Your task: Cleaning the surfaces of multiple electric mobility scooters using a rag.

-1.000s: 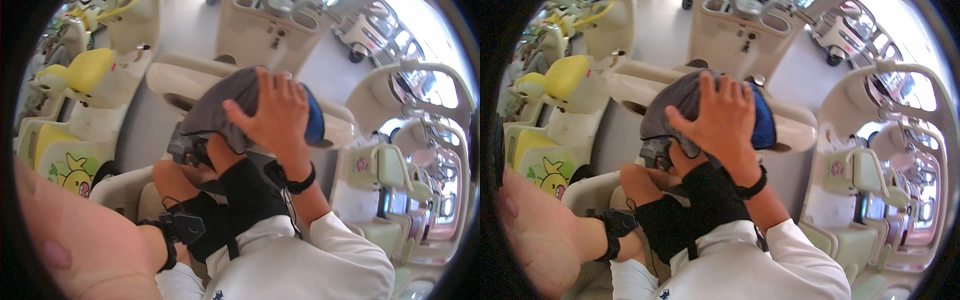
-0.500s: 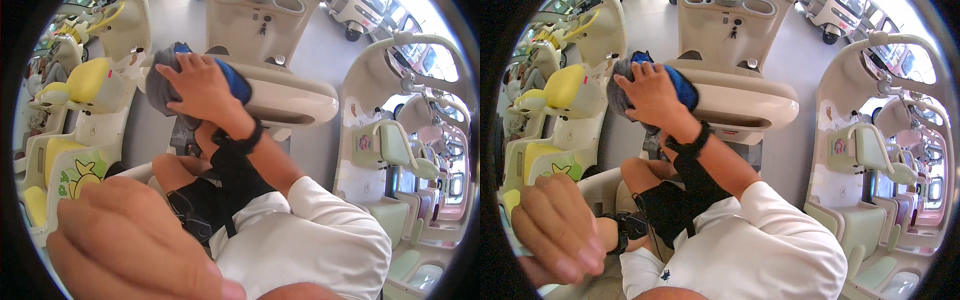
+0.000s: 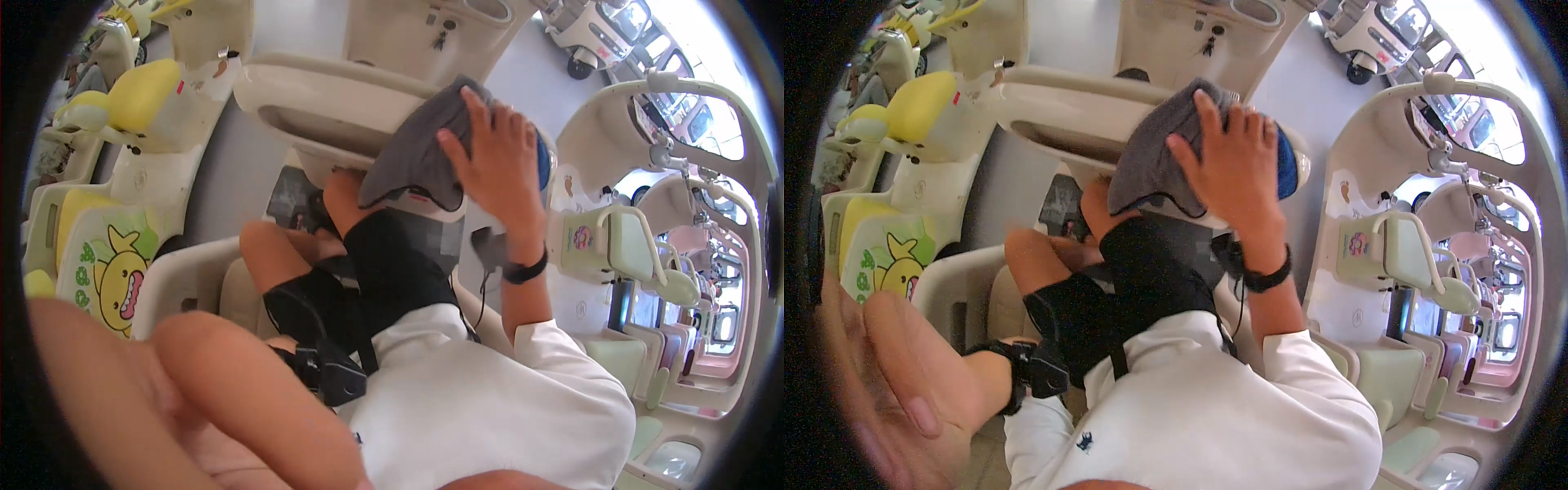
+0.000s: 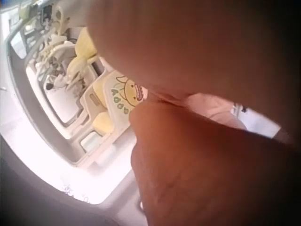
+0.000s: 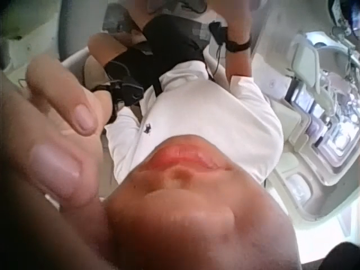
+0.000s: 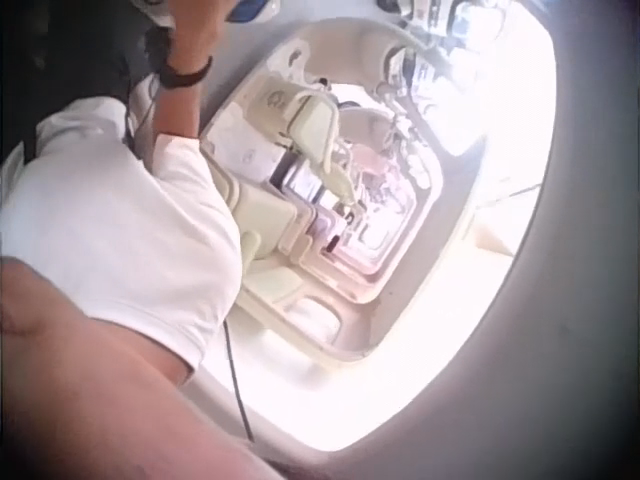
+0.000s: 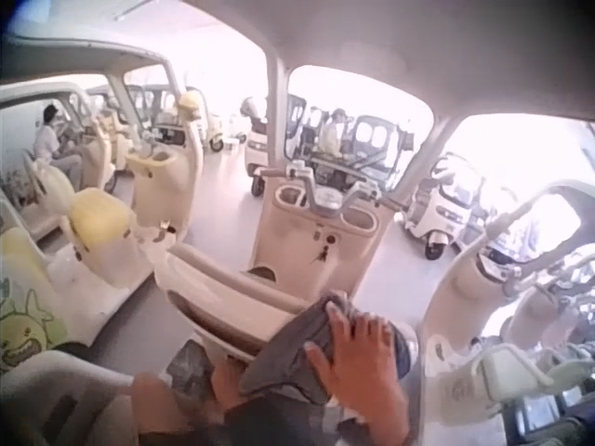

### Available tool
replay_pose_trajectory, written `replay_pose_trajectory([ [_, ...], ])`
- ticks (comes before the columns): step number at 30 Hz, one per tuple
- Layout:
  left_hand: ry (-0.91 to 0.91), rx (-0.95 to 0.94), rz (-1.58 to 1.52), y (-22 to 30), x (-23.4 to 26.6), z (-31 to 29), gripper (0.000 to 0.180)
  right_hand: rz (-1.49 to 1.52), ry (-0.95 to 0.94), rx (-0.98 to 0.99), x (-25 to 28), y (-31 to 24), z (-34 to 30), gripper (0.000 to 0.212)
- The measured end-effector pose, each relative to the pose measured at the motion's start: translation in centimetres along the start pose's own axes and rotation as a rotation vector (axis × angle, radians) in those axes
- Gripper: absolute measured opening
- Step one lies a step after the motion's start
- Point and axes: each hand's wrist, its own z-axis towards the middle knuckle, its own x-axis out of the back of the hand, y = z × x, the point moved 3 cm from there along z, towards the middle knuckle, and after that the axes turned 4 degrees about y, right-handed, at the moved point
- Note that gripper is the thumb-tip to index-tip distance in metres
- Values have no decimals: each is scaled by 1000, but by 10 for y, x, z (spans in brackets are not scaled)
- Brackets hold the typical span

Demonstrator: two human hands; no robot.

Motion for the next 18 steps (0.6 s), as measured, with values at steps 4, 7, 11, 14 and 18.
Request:
replay_pose_trajectory([
  [4, 67, -40, 18, 6, 7, -14, 29, 47, 63, 61, -29, -63, 28, 58],
  [7, 157, -103, 41, 11, 8, -22, 34, 168, 21, 80, -52, -89, 59, 60],
  [11, 312, -264, 43, 25, 11, -37, 40, 64, 175, 144, -85, -114, 80, 61],
  [14, 447, -437, 32, 48, 11, -44, 44, 61, 197, 174, -82, -110, 81, 59],
  [18, 567, -629, 37, 91, 10, -47, 50, 205, -100, 224, -37, -105, 82, 66],
])
